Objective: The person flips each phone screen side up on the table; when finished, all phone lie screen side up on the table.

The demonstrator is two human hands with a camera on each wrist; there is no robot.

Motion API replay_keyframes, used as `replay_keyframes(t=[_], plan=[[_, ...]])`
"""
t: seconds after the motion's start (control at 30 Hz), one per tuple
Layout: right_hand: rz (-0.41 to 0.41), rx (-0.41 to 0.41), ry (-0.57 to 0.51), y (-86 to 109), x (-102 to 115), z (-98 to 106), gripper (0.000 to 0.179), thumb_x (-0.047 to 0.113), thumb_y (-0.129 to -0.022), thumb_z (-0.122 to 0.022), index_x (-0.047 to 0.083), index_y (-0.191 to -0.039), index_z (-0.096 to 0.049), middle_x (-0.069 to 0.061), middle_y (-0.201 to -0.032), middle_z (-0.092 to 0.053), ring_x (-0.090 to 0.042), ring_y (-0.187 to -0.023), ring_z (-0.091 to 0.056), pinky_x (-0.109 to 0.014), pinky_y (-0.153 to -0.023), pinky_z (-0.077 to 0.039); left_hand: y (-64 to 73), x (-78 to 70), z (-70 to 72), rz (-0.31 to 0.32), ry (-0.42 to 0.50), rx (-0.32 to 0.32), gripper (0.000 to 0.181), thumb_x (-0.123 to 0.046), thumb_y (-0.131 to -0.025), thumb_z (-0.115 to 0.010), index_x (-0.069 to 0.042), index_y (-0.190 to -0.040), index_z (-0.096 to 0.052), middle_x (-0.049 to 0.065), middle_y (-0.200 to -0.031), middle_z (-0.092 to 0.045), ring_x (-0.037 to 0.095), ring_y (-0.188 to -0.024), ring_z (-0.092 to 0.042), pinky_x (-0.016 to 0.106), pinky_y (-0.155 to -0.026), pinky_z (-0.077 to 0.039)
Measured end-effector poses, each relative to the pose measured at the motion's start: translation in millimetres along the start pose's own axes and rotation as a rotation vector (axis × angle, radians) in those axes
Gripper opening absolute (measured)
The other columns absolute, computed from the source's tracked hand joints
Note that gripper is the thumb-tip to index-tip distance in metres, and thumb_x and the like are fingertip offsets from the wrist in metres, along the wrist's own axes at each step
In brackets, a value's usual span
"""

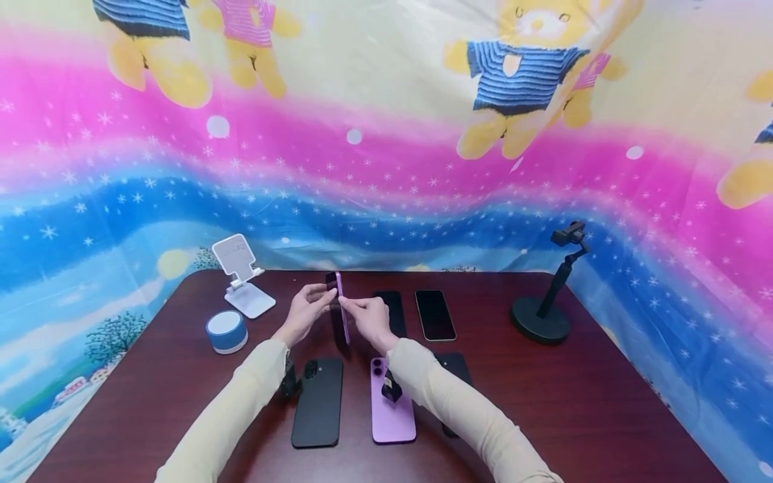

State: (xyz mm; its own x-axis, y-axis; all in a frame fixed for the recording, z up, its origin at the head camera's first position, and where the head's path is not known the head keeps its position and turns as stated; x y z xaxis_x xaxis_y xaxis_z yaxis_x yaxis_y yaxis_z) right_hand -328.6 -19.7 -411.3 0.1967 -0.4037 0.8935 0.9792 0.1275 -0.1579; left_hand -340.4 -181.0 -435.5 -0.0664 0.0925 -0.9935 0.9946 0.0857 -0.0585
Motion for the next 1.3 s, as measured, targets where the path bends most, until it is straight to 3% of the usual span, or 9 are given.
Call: replay_keyframes(t=[0.07, 0.27, 0.5, 0.63, 0.77, 0.87, 1.0, 1.07, 1.3], plan=[[-0.012, -0.001, -0.014, 0.0, 0.1, 0.6, 0.034, 0.048, -0.086, -0.066, 0.019, -0.099, -0.078, -0.001, -0.079, -0.075, -0.011, -0.072, -0.071, -0.025, -0.066, -0.053, 0.7, 1.1, -1.1, 0.005, -0.026, -0.022, 0.057, -0.019, -0.094, -0.062, 0.009, -0.137, -0.037, 0.030, -0.130, -0.049, 0.012, -0.098, -0.062, 0.040, -0.100, -0.048], [0.020, -0.033, 0.027, -1.8, -1.8, 2.0, 0.029, 0.045, -0.088, -0.066, 0.021, -0.100, -0.078, 0.000, -0.097, -0.075, -0.013, -0.092, -0.066, -0.026, -0.072, -0.051, 1.1, 3.7, 1.2, 0.042, -0.138, -0.076, 0.056, -0.019, -0.090, -0.067, 0.011, -0.132, -0.047, 0.031, -0.131, -0.053, 0.027, -0.115, -0.058, 0.037, -0.101, -0.047], [0.042, -0.059, 0.005, -3.5, -2.4, 0.9, 0.021, 0.036, -0.087, -0.069, 0.022, -0.100, -0.078, -0.001, -0.096, -0.075, -0.011, -0.081, -0.070, -0.026, -0.070, -0.053, 5.9, 0.1, 8.8, -0.013, -0.127, -0.106, 0.041, -0.003, -0.087, -0.067, 0.012, -0.123, -0.053, 0.029, -0.121, -0.058, 0.005, -0.093, -0.060, 0.013, -0.077, -0.051], [0.017, -0.065, -0.048, -4.6, -0.8, -0.9, 0.021, 0.033, -0.086, -0.071, 0.019, -0.100, -0.078, -0.002, -0.091, -0.076, -0.010, -0.076, -0.071, -0.024, -0.070, -0.053, 10.1, 0.3, 13.8, 0.007, -0.103, -0.071, 0.042, 0.000, -0.089, -0.065, 0.009, -0.127, -0.050, 0.028, -0.123, -0.058, 0.005, -0.088, -0.064, 0.024, -0.077, -0.057], [-0.028, -0.054, -0.137, -5.8, 0.4, -3.3, 0.021, 0.028, -0.085, -0.073, 0.014, -0.099, -0.078, -0.006, -0.085, -0.076, -0.012, -0.072, -0.072, -0.021, -0.068, -0.052, 14.3, 1.7, 17.1, 0.030, -0.123, 0.000, 0.045, -0.001, -0.092, -0.060, 0.005, -0.135, -0.046, 0.031, -0.132, -0.052, 0.017, -0.096, -0.067, 0.040, -0.081, -0.057], [-0.063, -0.066, -0.180, -7.9, -0.2, -3.1, 0.021, 0.026, -0.084, -0.073, 0.011, -0.099, -0.078, -0.008, -0.085, -0.075, -0.016, -0.073, -0.073, -0.018, -0.063, -0.050, 15.7, 3.2, 17.6, 0.028, -0.119, 0.019, 0.048, 0.000, -0.092, -0.060, 0.005, -0.138, -0.045, 0.032, -0.132, -0.052, 0.015, -0.097, -0.066, 0.037, -0.083, -0.057], [-0.100, -0.093, -0.202, -11.3, -3.7, -0.4, 0.023, 0.025, -0.085, -0.072, 0.010, -0.102, -0.077, -0.009, -0.090, -0.075, -0.020, -0.077, -0.073, -0.018, -0.060, -0.046, 14.6, 3.6, 17.6, 0.036, -0.097, -0.022, 0.051, -0.003, -0.090, -0.063, 0.002, -0.138, -0.047, 0.030, -0.127, -0.056, 0.005, -0.090, -0.065, 0.031, -0.085, -0.056], [-0.114, -0.095, -0.211, -12.4, -5.8, 0.9, 0.023, 0.023, -0.087, -0.070, 0.010, -0.105, -0.076, -0.009, -0.094, -0.075, -0.020, -0.079, -0.073, -0.020, -0.067, -0.051, 13.4, 2.4, 17.5, 0.064, -0.093, -0.058, 0.050, -0.005, -0.089, -0.066, -0.001, -0.137, -0.050, 0.028, -0.126, -0.058, 0.005, -0.090, -0.065, 0.033, -0.089, -0.054], [-0.081, 0.010, -0.192, -13.3, -3.3, 2.8, 0.025, 0.015, -0.095, -0.060, 0.009, -0.117, -0.070, -0.010, -0.108, -0.072, -0.020, -0.097, -0.070, -0.037, -0.094, -0.052, 13.9, -10.4, 16.2, 0.156, -0.021, -0.164, 0.045, -0.004, -0.090, -0.064, 0.005, -0.132, -0.051, 0.028, -0.133, -0.054, 0.021, -0.111, -0.062, 0.040, -0.101, -0.046]])
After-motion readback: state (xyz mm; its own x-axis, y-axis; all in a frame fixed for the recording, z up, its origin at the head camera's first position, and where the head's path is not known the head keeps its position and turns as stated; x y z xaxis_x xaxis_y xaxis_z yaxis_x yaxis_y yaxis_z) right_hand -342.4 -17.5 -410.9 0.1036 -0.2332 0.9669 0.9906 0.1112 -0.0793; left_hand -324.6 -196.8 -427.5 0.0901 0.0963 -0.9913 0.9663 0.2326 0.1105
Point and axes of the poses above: each hand's wrist, its own y-axis away from the middle knuckle, its own z-axis out of the back of the hand, x = y × z, the point moved 1 cm from there along -y, towards the middle knuckle
